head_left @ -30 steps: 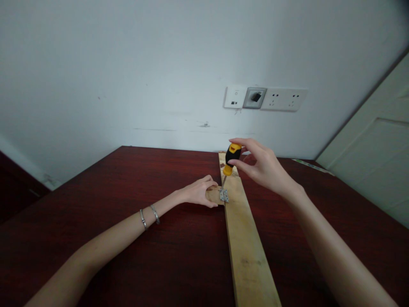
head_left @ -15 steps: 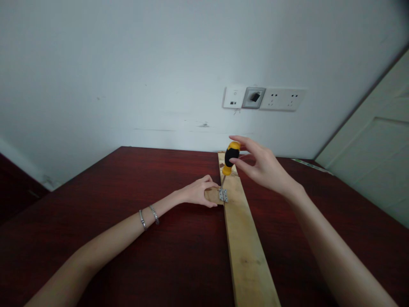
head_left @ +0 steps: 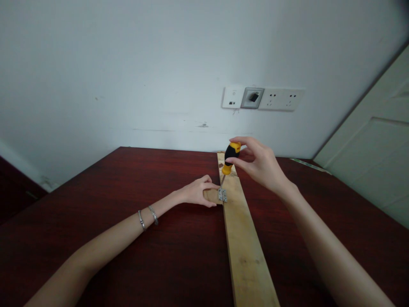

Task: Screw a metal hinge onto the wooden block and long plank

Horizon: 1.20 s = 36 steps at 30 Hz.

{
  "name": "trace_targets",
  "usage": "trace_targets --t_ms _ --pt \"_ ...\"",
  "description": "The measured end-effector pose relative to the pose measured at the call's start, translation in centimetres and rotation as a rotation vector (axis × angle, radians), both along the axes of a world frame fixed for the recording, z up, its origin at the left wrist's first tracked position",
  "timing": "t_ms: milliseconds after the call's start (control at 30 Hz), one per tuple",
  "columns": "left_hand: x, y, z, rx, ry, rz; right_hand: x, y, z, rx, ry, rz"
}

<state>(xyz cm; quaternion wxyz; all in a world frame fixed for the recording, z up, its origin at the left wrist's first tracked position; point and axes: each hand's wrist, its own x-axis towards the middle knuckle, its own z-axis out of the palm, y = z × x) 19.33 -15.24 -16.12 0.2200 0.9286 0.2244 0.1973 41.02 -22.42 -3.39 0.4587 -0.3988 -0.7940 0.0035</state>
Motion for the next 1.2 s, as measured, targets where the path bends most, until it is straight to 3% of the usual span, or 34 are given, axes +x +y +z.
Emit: trace_targets --t_ms 633,867,1200 --pt "0.1 -0.2 0.5 -0.004 -0.003 0.018 -0.3 -0.4 0.2 0.021 -0.074 0.050" --pt "0.2 -0.3 0.5 -0.012 -0.015 0.033 -0.1 -1.1 0.7 -0.049 -0.123 0.101" --pt "0.3 -0.5 0.7 -0.005 -0.030 0.036 -0.4 -0.4 0.0 -0.018 -0.054 0.091"
